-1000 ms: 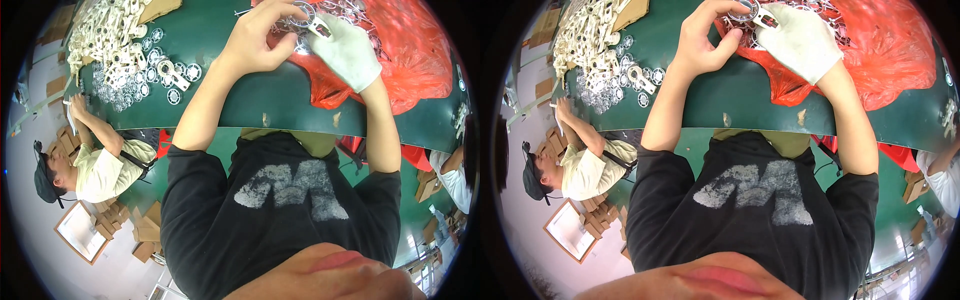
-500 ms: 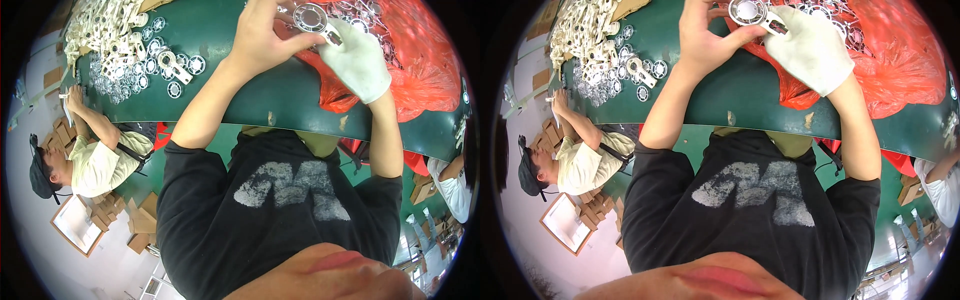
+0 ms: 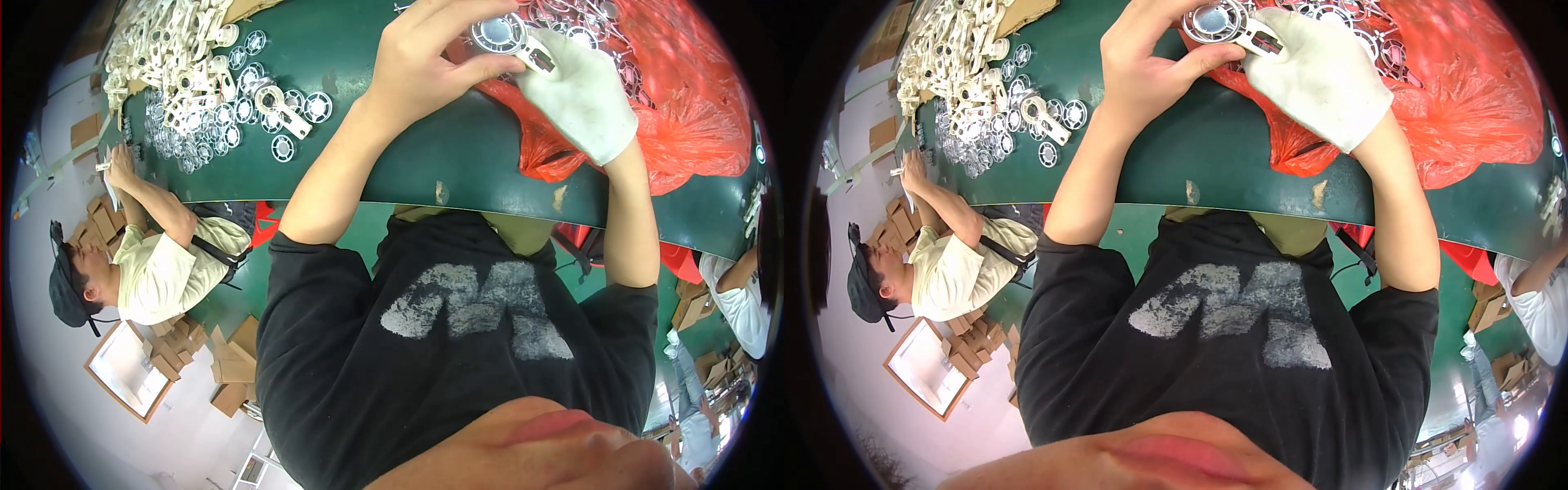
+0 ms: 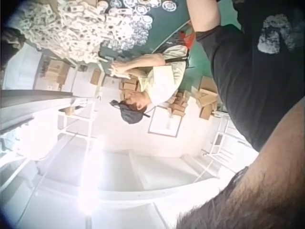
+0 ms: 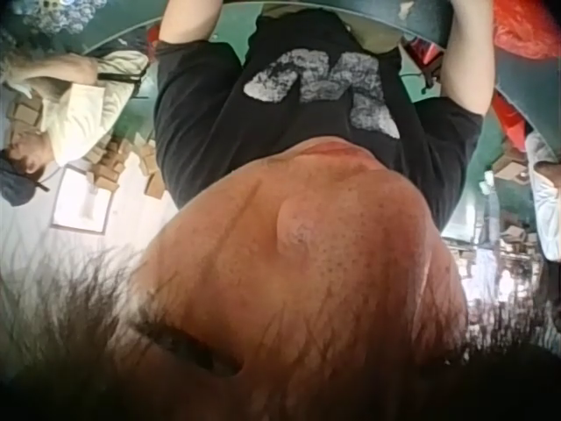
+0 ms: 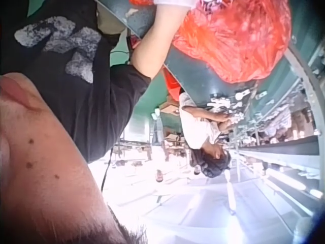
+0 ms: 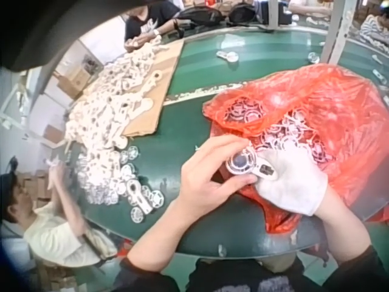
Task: The person assembles small circular components, metal rings, and plastic housings by hand at a workbench.
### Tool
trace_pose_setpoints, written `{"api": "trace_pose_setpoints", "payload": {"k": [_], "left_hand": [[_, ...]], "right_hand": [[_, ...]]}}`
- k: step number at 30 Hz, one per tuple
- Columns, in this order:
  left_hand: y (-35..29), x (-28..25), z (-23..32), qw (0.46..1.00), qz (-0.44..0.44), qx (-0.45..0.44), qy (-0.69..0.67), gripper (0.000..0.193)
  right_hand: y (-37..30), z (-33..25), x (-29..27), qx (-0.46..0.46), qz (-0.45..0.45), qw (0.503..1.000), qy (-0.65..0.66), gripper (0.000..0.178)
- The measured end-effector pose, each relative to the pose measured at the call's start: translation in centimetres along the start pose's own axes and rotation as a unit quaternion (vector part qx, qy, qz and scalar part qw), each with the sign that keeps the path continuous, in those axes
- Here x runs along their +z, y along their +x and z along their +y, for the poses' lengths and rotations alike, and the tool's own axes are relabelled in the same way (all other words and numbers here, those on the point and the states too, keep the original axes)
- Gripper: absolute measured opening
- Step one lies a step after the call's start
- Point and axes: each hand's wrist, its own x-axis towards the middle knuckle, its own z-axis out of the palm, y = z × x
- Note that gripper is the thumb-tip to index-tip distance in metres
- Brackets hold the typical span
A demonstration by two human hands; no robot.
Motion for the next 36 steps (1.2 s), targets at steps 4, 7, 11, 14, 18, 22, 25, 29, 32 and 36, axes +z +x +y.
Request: {"api": "trace_pose_setpoints", "payload": {"k": [4,7,11,14,18,22,25,29,32,36], "left_hand": [[-0.3,0.5,0.0,1.000,0.012,0.019,-0.016,0.056],[-0.4,0.8,0.2,0.999,0.024,-0.002,-0.024,0.055],[-0.5,1.0,-0.3,0.998,0.043,0.011,-0.037,0.053],[-0.6,1.9,-1.8,0.989,0.093,0.077,-0.087,0.052],[-0.3,0.4,0.8,0.997,0.040,0.010,-0.061,0.051],[0.4,-0.6,3.1,0.924,-0.032,-0.303,-0.231,0.049],[-0.1,-0.3,1.1,0.949,-0.026,-0.200,-0.241,0.048],[-0.3,-0.4,-0.4,0.994,-0.045,0.046,-0.084,0.051],[0.1,0.4,-0.7,0.990,-0.040,0.110,-0.074,0.048],[0.1,0.4,-1.5,0.984,-0.038,0.176,-0.016,0.047]], "right_hand": [[-0.1,0.7,-0.2,-0.033,0.001,0.999,-0.014,0.037],[-0.2,0.6,-0.1,-0.040,0.003,0.999,-0.022,0.038],[0.0,0.4,0.0,-0.034,-0.004,0.999,0.025,0.040],[-0.1,0.1,-0.3,-0.032,-0.010,0.999,0.037,0.040],[-0.3,0.7,-0.1,0.000,-0.020,0.996,0.082,0.040],[-0.1,1.2,0.2,-0.049,-0.025,0.989,0.137,0.033],[0.2,-0.1,-0.8,-0.069,-0.105,0.987,0.100,0.024],[-0.4,-1.6,-2.0,0.013,-0.150,0.976,0.159,0.024],[-0.5,-1.3,-1.9,0.070,-0.195,0.936,0.284,0.040],[-0.3,-0.7,-0.8,-0.152,-0.072,0.980,0.108,0.042]]}}
